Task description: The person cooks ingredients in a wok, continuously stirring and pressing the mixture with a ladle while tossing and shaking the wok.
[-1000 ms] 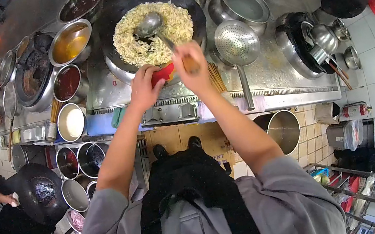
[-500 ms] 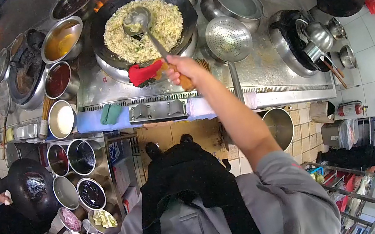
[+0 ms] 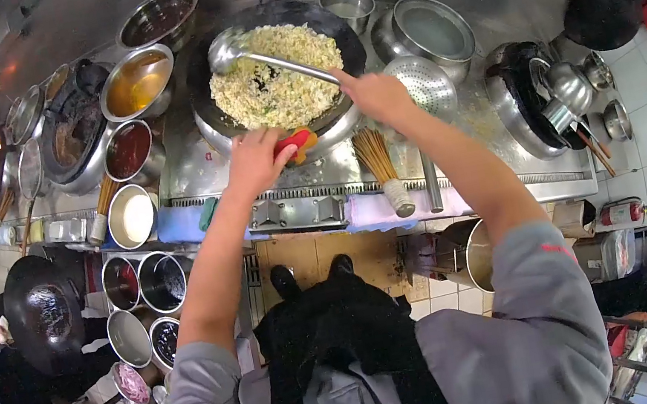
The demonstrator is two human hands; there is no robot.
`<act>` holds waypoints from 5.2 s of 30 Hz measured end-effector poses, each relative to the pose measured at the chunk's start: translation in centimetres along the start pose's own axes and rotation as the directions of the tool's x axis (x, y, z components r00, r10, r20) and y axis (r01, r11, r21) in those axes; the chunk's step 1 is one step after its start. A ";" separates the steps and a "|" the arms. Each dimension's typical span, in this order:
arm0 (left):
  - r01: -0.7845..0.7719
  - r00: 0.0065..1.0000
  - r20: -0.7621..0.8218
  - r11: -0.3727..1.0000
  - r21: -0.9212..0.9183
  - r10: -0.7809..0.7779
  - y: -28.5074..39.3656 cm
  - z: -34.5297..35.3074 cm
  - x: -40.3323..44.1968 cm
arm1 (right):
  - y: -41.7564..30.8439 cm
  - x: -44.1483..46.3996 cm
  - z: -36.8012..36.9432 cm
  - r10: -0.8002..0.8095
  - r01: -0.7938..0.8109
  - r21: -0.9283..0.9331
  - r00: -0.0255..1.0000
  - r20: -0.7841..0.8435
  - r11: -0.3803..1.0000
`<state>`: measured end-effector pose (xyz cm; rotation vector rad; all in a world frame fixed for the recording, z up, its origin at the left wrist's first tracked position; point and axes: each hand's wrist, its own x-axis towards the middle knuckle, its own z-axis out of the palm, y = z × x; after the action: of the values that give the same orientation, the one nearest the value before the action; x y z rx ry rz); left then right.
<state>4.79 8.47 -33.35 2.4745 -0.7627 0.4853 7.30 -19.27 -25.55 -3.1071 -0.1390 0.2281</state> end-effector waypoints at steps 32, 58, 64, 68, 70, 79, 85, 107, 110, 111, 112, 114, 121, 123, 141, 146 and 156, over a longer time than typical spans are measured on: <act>0.106 0.948 0.307 0.991 -0.076 -0.078 -1.9 4.8 0.2 | -6.3 -21.4 -3.2 0.027 -0.118 0.523 0.984 0.178 0.844; -0.096 0.887 0.437 0.985 -0.144 0.150 5.1 -10.9 -2.8 | -9.0 -28.4 -15.8 -0.103 0.035 0.224 0.948 0.300 0.974; -0.063 0.991 0.104 0.986 -0.153 0.079 0.8 0.3 -2.7 | -10.1 -16.3 -6.4 -0.028 0.009 0.226 0.996 0.080 0.974; -0.146 0.919 0.336 0.970 -0.192 0.205 2.5 -0.7 -8.4 | -11.9 -14.9 -3.1 0.123 -0.114 0.338 0.992 -0.004 0.934; -0.144 0.944 0.273 0.975 -0.168 0.186 3.1 -3.6 -4.5 | -13.6 -17.1 -3.7 0.186 -0.212 0.404 0.977 0.103 0.890; 0.192 0.976 0.130 0.970 -0.147 -0.173 -1.8 2.4 -0.7 | -1.5 -22.9 2.7 0.333 -0.328 -0.061 0.934 0.127 0.943; 0.186 0.954 0.274 0.954 -0.234 -0.119 -3.2 1.8 -0.3 | -0.5 -6.7 10.8 0.263 -0.246 0.199 0.962 -0.068 0.949; 0.025 0.992 0.127 0.995 -0.095 -0.013 -2.5 2.8 0.6 | -4.0 -12.3 9.9 -0.041 0.119 0.460 0.984 -0.176 0.880; 0.072 0.950 0.309 0.996 -0.043 -0.055 -3.4 4.4 0.7 | -6.5 -20.1 -0.4 0.052 -0.140 0.511 0.982 0.183 0.848; 0.081 0.961 0.266 0.997 -0.006 -0.076 -3.1 4.7 0.4 | -5.8 -22.4 -1.2 0.025 -0.086 0.491 0.991 0.129 0.867; 0.088 0.971 0.220 0.996 0.027 -0.092 -2.3 5.1 0.3 | -5.5 -24.8 -4.7 0.049 -0.133 0.459 0.980 0.191 0.878; 0.108 0.939 0.337 0.988 -0.113 -0.064 2.4 -0.7 -0.9 | -4.2 -29.9 -12.7 0.043 -0.130 0.344 0.968 0.248 0.930; -0.131 0.986 0.086 0.983 -0.130 0.143 4.2 -4.4 0.4 | -4.7 -23.0 -11.1 -0.062 0.000 0.221 0.959 0.275 0.975; -0.065 0.991 0.117 0.996 -0.066 0.072 3.0 1.2 -3.0 | -6.5 -18.0 -6.3 -0.060 0.031 0.219 0.990 0.125 0.975; -0.073 0.964 0.230 0.968 -0.241 0.130 5.3 -10.1 1.2 | -7.6 -26.0 -16.7 -0.036 -0.020 0.150 0.931 0.364 0.989; -0.061 0.989 0.136 0.997 0.037 0.056 2.3 3.6 -5.6 | -9.6 -14.4 -5.0 0.025 -0.029 0.214 0.999 0.022 0.976; -0.006 0.968 0.248 0.996 -0.089 0.028 0.5 0.5 -1.3 | -10.9 -23.0 -1.7 0.178 -0.169 0.333 0.984 0.005 0.928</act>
<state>3.59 8.39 -34.13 2.4760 -0.8840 0.1433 -16.09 -10.55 -20.21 -2.7820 0.1613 0.1922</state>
